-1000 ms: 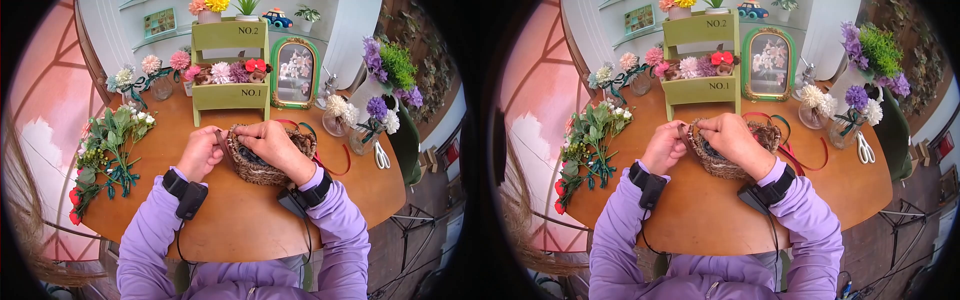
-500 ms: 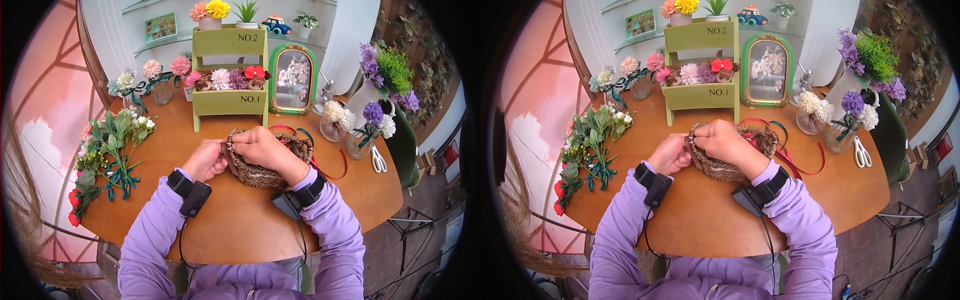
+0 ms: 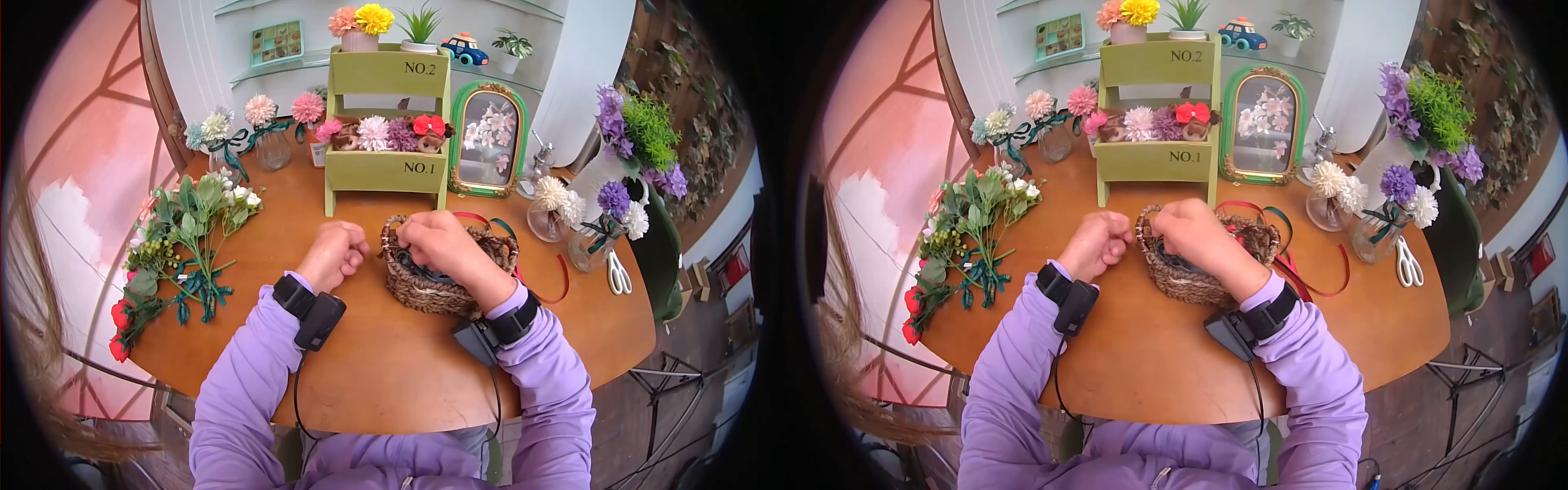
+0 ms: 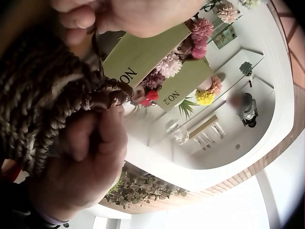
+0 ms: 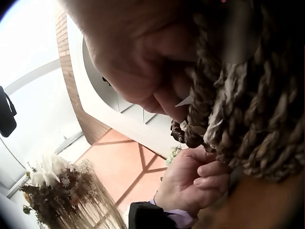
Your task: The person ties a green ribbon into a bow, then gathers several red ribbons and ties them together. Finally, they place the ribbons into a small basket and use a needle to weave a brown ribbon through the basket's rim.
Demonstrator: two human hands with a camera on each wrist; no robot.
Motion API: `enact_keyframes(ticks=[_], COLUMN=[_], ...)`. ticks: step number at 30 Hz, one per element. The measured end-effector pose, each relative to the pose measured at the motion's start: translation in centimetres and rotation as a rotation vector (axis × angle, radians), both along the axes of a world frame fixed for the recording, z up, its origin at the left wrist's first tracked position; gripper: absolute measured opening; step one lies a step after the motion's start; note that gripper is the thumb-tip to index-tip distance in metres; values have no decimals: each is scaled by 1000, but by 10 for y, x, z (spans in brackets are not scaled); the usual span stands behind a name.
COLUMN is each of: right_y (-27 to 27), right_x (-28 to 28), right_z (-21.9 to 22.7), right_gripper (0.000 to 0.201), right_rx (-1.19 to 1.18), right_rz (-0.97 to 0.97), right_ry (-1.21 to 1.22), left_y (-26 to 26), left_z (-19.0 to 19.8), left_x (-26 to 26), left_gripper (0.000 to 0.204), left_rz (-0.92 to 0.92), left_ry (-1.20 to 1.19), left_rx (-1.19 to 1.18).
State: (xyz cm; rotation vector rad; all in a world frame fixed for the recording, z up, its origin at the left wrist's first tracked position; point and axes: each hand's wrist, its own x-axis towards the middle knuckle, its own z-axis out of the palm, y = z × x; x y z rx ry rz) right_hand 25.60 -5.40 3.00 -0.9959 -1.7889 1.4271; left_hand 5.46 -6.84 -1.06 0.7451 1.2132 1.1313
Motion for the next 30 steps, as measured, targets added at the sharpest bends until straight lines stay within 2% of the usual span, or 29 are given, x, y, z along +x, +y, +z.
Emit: enact_keyframes(ticks=[1,2,3,4,6,8,10,12,13,15,16,18,19,21,22,24,27,30], right_y=[-1,-2,-2,-1,2,5,5,5,5,5,6,6,5,2,0,-4,-8,-10], right_x=[1,4,7,9,12,15,13,10,9,6,6,5,5,8,9,9,11,13], right_z=[7,11,14,16,16,16,16,16,16,15,15,17,18,22,24,29,37,38], right_gripper=[21,21,20,20,21,19,18,18,17,17,17,16,16,16,16,16,16,17], right_rx=[-74,-76,-162,-248,-284,-326,-330,-333,-335,-336,-329,-318,-315,-307,-305,-307,-284,-270], right_rz=[-52,-51,-46,-43,-41,66,68,71,61,49,42,28,9,-13,-13,-11,-16,-21], right_ry=[-24,-25,89,204,283,466,545,625,648,671,678,685,673,656,645,634,625,610], left_y=[-1,-1,-2,-2,-3,-8,-11,-13,-14,-14,-9,1,2,6,7,6,-6,-19], left_z=[2,5,7,9,14,24,30,33,38,51,54,57,54,48,49,51,56,49], left_x=[1,3,4,4,5,10,15,18,18,19,17,11,11,11,11,8,9,13], left_gripper=[7,6,6,6,3,5,10,16,16,13,13,20,20,24,24,22,18,18], left_rz=[2,135,267,267,195,147,101,28,28,11,10,-127,-128,-228,-228,-251,-259,-332], left_ry=[-1,60,121,121,204,248,291,468,468,913,911,1167,1159,547,546,313,175,73], left_rx=[-1,135,272,271,590,651,713,911,911,1267,1272,1439,1445,855,855,630,492,444])
